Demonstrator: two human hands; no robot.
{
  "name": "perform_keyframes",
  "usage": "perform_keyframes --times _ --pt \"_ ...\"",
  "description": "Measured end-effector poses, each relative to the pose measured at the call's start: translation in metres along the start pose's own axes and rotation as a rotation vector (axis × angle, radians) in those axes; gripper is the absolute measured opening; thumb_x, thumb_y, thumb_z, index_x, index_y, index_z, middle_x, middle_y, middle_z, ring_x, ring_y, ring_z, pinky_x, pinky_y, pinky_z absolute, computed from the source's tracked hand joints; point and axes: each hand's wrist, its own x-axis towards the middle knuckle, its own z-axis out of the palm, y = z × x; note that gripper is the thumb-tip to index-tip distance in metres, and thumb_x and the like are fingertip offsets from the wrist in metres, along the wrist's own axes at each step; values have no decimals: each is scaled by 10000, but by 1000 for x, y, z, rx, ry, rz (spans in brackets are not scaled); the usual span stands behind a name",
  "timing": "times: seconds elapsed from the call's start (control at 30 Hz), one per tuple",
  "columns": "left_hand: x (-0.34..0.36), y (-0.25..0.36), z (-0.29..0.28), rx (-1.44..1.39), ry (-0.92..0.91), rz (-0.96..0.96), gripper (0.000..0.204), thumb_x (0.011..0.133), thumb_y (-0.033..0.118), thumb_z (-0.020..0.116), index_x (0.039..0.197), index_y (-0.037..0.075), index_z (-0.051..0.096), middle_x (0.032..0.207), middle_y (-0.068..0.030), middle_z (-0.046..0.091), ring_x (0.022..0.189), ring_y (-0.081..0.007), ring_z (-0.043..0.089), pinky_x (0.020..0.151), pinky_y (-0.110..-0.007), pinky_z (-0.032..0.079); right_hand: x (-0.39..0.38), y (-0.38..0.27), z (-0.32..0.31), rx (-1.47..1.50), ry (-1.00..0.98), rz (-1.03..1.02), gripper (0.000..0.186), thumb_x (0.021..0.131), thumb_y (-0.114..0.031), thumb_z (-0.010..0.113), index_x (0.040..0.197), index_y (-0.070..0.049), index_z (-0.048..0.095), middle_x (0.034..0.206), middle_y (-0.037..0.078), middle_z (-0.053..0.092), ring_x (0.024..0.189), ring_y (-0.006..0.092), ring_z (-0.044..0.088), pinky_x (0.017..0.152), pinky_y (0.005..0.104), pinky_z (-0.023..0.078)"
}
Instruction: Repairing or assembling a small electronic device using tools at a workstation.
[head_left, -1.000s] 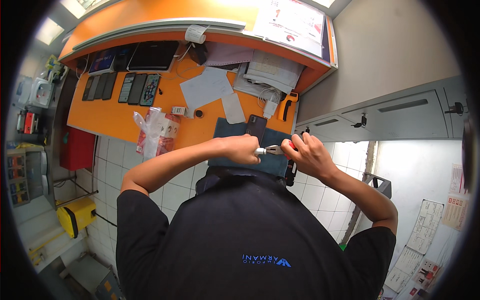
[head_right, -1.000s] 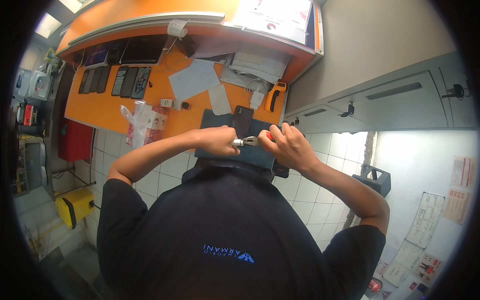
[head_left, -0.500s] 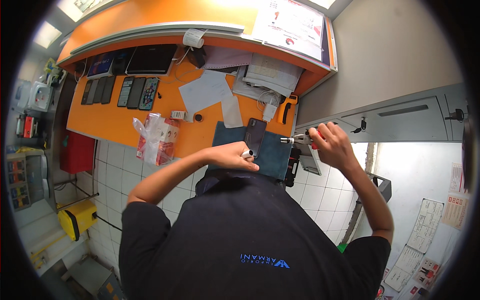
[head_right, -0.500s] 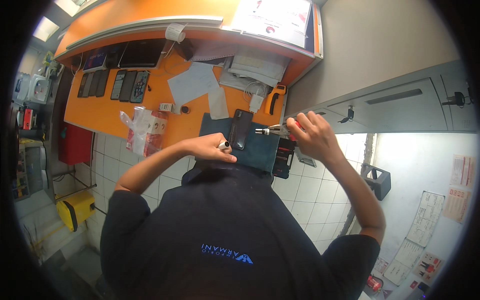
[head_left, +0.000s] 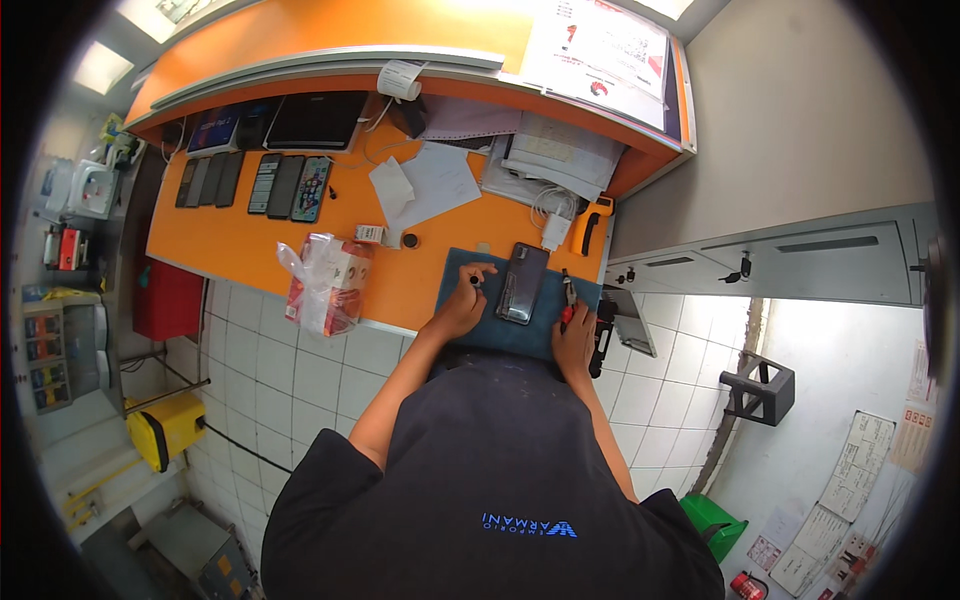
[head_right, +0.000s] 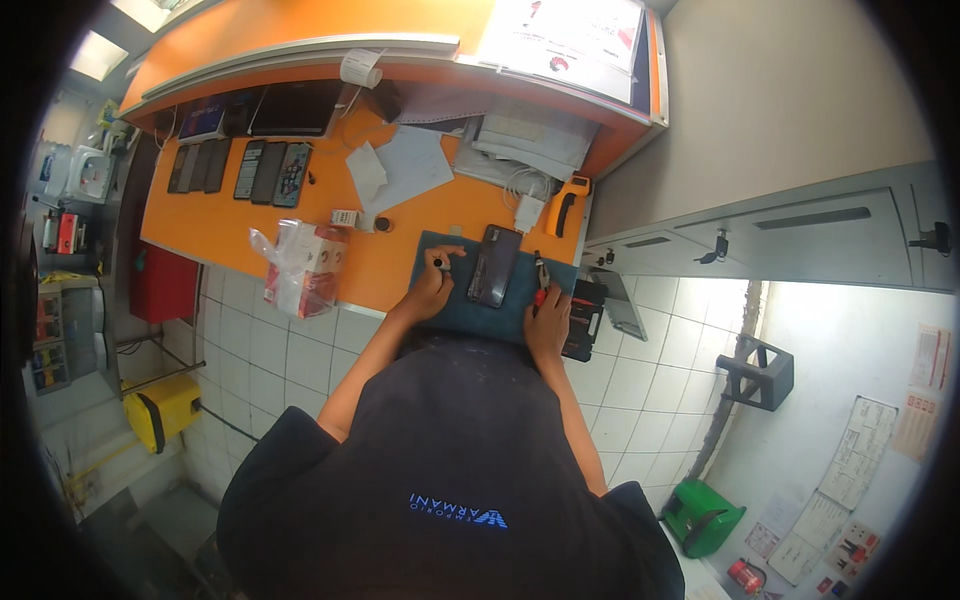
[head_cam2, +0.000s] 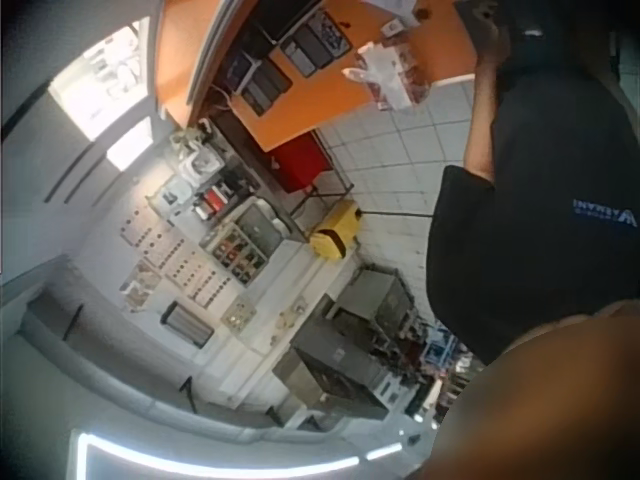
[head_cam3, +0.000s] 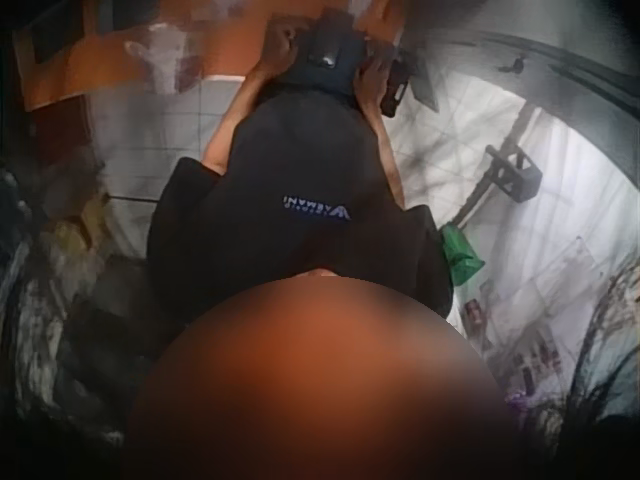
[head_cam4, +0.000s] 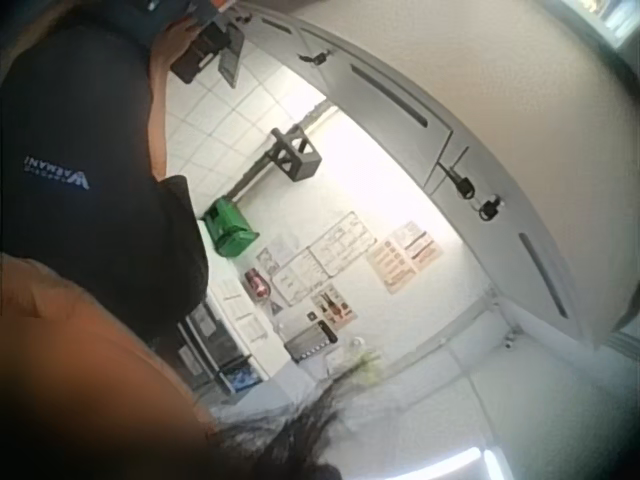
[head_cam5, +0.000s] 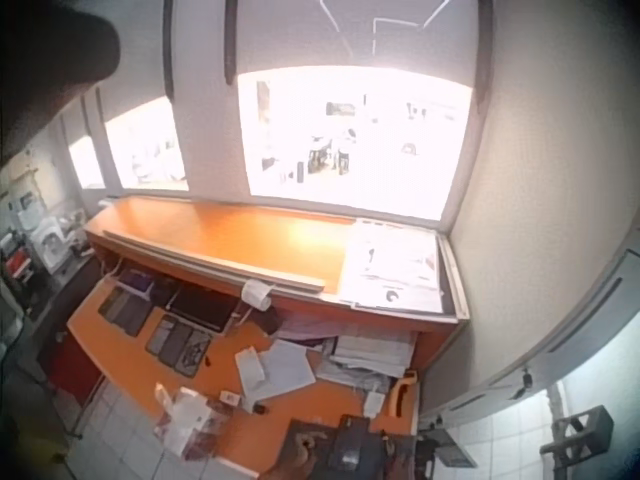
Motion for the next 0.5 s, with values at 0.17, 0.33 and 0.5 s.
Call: perform_keyframes --times 0.17,0.33,0.5 --pt "10 3 -3 -45 -10 -121 220 987 -72 373 1087 69 237 1309 -204 464 1339 -334 454 1155 -444 324 10 -2 0 -17 71 -83 576 857 -178 696 1343 -2 440 1082 205 463 1024 396 497 886 474 451" --pt "14 -2 -4 -18 -6 -34 183 1028 -8 401 1124 53 258 1327 -204 510 1386 -346 424 1144 -449 358 13 -5 -4 -154 -23 -32 633 839 -273 708 1371 -50 447 1130 185 451 1065 362 470 898 486 407" --pt "11 -5 -3 -11 -10 -132 205 1020 35 474 1156 46 321 1330 -198 538 1366 -357 454 1101 -441 396 10 0 -1 -137 -33 -12 668 820 -290 715 1388 -74 438 1156 181 440 1100 368 444 913 504 386"
